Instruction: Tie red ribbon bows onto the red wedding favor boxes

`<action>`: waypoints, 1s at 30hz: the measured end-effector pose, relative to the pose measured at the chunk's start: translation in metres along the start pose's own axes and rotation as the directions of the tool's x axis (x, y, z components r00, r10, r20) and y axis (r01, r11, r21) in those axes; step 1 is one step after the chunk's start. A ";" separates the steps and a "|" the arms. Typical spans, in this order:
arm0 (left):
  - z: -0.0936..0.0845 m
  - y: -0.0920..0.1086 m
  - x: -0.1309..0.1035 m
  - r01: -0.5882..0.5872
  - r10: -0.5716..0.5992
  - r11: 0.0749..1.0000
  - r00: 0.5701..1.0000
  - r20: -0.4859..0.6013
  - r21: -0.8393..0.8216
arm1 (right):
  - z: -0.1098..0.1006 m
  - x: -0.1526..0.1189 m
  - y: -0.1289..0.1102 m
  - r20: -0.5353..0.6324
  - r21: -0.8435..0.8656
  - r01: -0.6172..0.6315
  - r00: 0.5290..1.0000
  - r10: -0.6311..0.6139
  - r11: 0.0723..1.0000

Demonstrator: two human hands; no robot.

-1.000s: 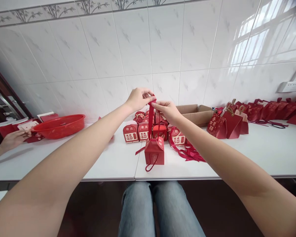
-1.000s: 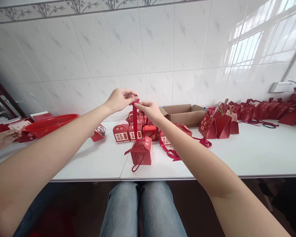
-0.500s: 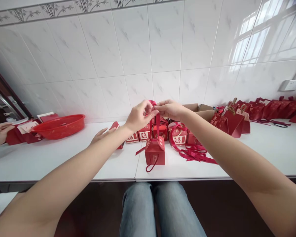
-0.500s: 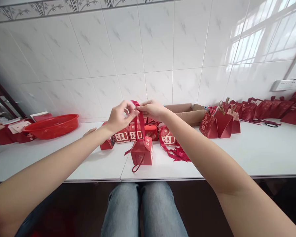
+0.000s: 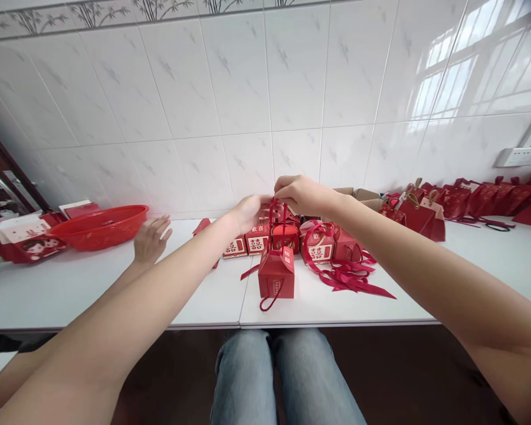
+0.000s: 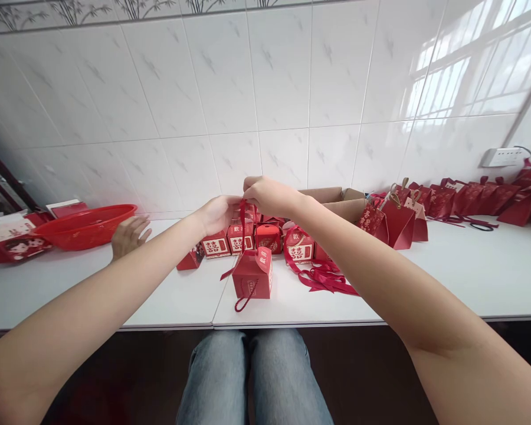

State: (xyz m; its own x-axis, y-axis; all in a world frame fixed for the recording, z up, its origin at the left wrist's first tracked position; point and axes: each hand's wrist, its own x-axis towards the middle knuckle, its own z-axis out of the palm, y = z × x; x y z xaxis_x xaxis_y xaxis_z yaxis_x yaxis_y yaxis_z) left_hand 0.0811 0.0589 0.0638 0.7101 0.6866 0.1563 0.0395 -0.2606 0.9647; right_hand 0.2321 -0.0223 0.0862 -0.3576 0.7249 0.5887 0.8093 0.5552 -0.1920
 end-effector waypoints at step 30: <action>-0.097 -0.155 -0.047 0.427 0.127 0.188 0.882 -0.453 0.884 | 0.104 -0.233 0.038 0.056 0.825 -0.519 0.467 0.882 0.222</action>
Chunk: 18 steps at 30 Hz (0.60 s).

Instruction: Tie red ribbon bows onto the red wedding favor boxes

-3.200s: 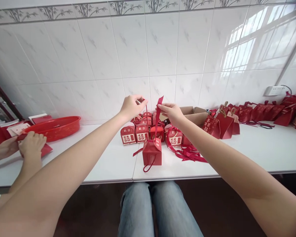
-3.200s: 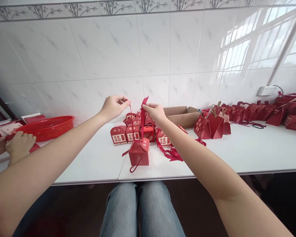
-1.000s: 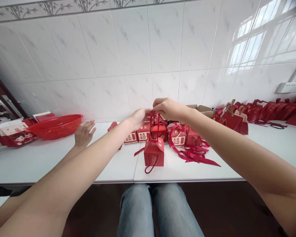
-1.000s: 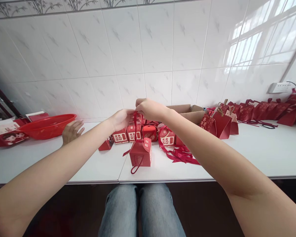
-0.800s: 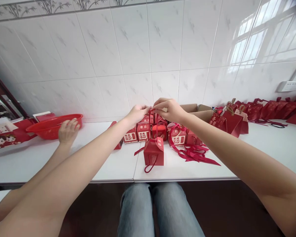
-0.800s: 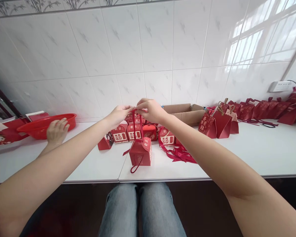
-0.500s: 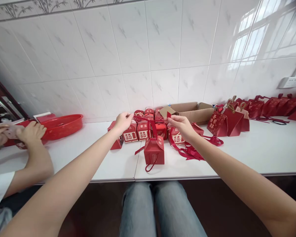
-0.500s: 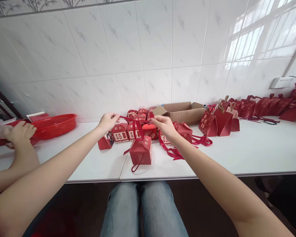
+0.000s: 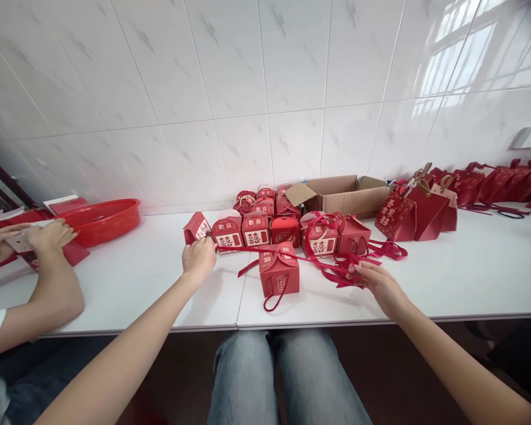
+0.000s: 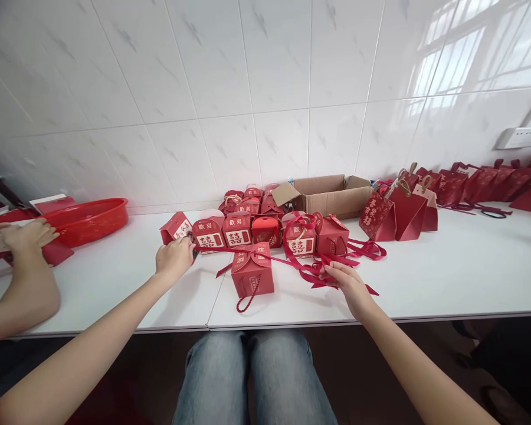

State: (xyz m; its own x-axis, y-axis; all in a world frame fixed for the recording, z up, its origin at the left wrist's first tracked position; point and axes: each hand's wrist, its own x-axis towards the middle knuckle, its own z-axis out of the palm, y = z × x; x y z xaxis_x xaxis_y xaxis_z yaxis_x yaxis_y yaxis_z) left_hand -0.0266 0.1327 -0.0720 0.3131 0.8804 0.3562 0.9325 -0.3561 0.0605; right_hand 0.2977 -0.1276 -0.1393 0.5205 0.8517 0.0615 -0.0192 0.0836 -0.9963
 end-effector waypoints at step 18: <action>0.000 0.069 -0.018 -0.101 0.209 0.770 0.973 0.099 -0.630 | 0.073 0.032 -0.046 0.241 -0.496 0.426 0.905 -0.351 0.757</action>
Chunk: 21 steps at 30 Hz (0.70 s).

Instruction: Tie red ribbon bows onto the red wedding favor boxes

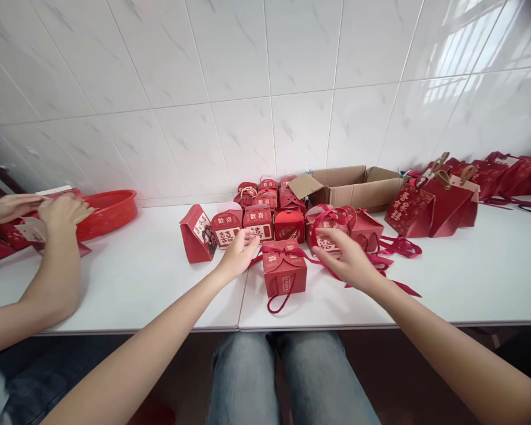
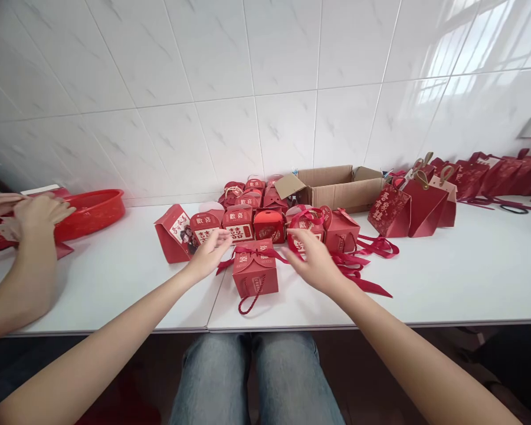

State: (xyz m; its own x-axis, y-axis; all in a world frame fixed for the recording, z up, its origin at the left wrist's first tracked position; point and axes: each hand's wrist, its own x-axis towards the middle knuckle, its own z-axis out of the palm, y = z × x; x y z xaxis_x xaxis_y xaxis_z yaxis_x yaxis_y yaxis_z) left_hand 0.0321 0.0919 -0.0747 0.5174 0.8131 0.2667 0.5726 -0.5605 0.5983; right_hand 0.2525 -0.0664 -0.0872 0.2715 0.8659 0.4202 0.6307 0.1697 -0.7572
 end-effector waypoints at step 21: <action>-0.020 0.038 0.006 0.343 -0.089 0.824 0.864 0.496 -0.450 | 0.037 0.057 -0.020 0.045 0.086 0.010 0.999 -0.014 0.996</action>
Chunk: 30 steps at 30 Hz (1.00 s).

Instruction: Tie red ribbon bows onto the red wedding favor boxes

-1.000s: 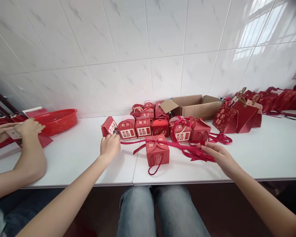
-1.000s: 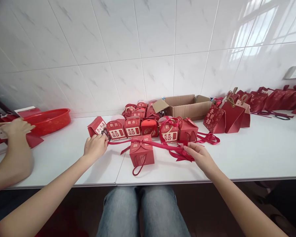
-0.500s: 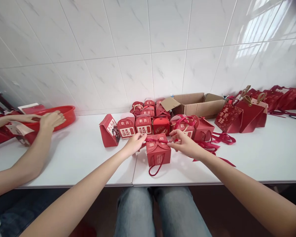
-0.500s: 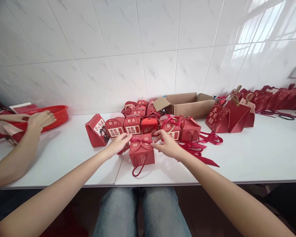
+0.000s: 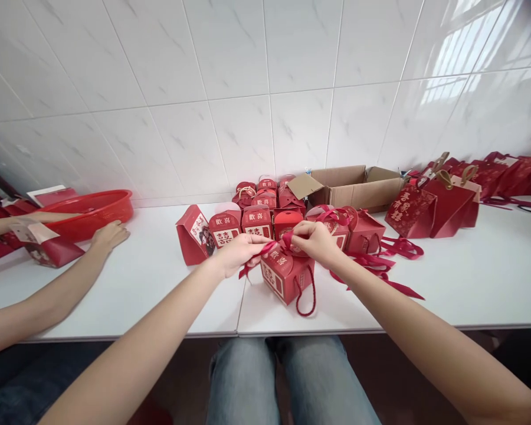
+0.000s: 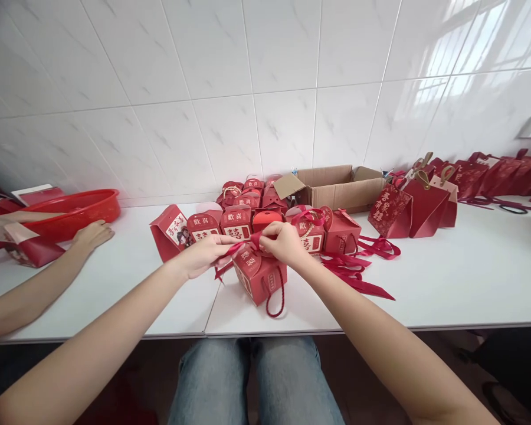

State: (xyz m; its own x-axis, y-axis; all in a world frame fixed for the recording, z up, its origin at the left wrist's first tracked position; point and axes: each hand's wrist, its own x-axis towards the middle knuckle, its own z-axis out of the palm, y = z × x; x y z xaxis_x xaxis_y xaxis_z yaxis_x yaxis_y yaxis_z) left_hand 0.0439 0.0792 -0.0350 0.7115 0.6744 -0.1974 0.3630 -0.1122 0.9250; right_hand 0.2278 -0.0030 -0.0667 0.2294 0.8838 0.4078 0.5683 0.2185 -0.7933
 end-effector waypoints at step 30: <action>0.042 -0.048 -0.006 -0.431 0.582 0.788 0.755 -0.304 0.439 | 0.001 -0.008 -0.022 0.301 0.107 -0.366 0.898 0.320 0.925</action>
State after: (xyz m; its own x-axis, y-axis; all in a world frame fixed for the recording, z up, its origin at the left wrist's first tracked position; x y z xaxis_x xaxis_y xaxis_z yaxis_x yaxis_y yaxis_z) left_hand 0.0474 0.0499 -0.0916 0.5651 0.6654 0.4877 0.2435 -0.6993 0.6720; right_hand 0.2123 -0.0145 -0.0528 0.1501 0.9884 -0.0242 0.3572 -0.0770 -0.9309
